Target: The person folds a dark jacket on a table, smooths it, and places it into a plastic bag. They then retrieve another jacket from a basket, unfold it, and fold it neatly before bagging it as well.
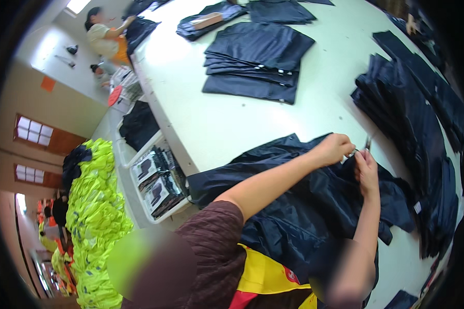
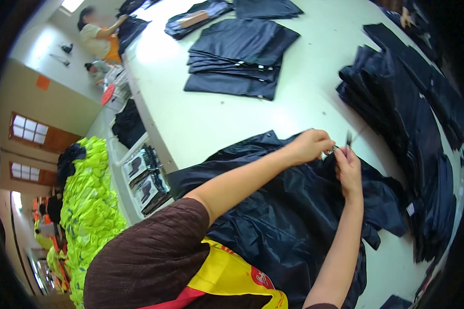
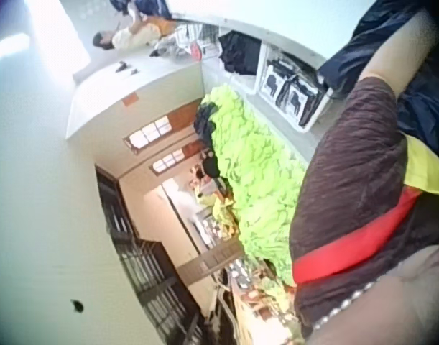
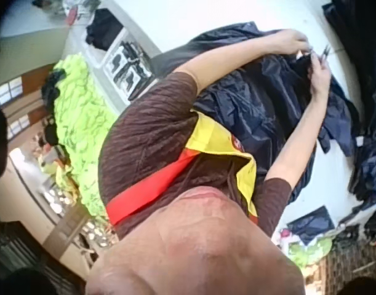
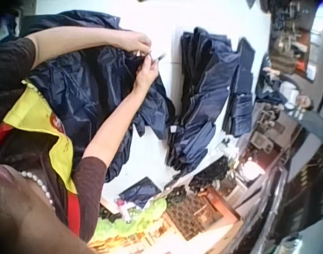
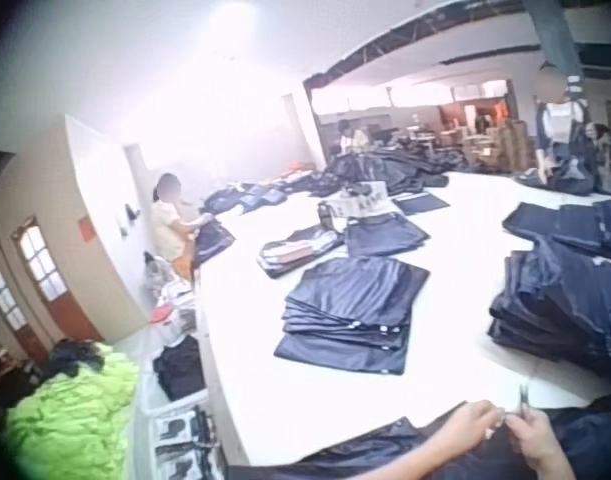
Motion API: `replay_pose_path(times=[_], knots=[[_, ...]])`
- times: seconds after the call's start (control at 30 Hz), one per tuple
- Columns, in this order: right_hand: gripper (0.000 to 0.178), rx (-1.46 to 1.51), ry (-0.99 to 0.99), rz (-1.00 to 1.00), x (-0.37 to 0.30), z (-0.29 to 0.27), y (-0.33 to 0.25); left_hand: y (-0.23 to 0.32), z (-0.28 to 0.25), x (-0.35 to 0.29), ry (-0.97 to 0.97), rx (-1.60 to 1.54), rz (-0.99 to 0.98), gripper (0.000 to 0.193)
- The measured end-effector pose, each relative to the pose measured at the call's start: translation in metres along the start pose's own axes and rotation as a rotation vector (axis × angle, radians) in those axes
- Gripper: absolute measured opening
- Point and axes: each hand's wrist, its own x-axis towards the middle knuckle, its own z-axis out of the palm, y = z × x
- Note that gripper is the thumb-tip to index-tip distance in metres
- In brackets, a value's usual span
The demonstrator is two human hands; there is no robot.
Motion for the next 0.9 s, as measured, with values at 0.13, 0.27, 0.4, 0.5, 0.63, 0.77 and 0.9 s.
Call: replay_pose_path(times=[0.13,0.27,0.4,0.5,0.63,0.77,0.9], knots=[[0.014,0.143,0.005,0.073,-0.001,0.0,0.006,-0.004,0.003,-0.002,0.059,-0.159,0.031,0.024],[0.015,0.25,0.043,0.099,-0.001,-0.007,0.015,-0.012,0.009,-0.004,0.106,-0.253,0.023,0.024],[0.017,0.384,0.154,0.103,-0.001,-0.002,0.021,-0.022,0.011,-0.002,0.158,-0.306,-0.058,0.029],[0.018,0.322,0.132,0.063,-0.004,-0.003,0.024,-0.024,0.018,-0.002,0.179,0.041,0.002,0.038],[0.015,0.253,0.126,-0.001,-0.003,-0.005,0.032,-0.021,0.029,-0.001,0.169,-0.185,0.125,0.028],[0.017,0.352,0.188,0.004,-0.007,0.005,0.024,-0.01,0.015,-0.009,0.167,-0.19,-0.169,0.025],[0.019,0.515,0.081,0.018,-0.015,-0.007,0.021,-0.005,0.012,-0.014,0.282,-0.408,-0.17,0.031]])
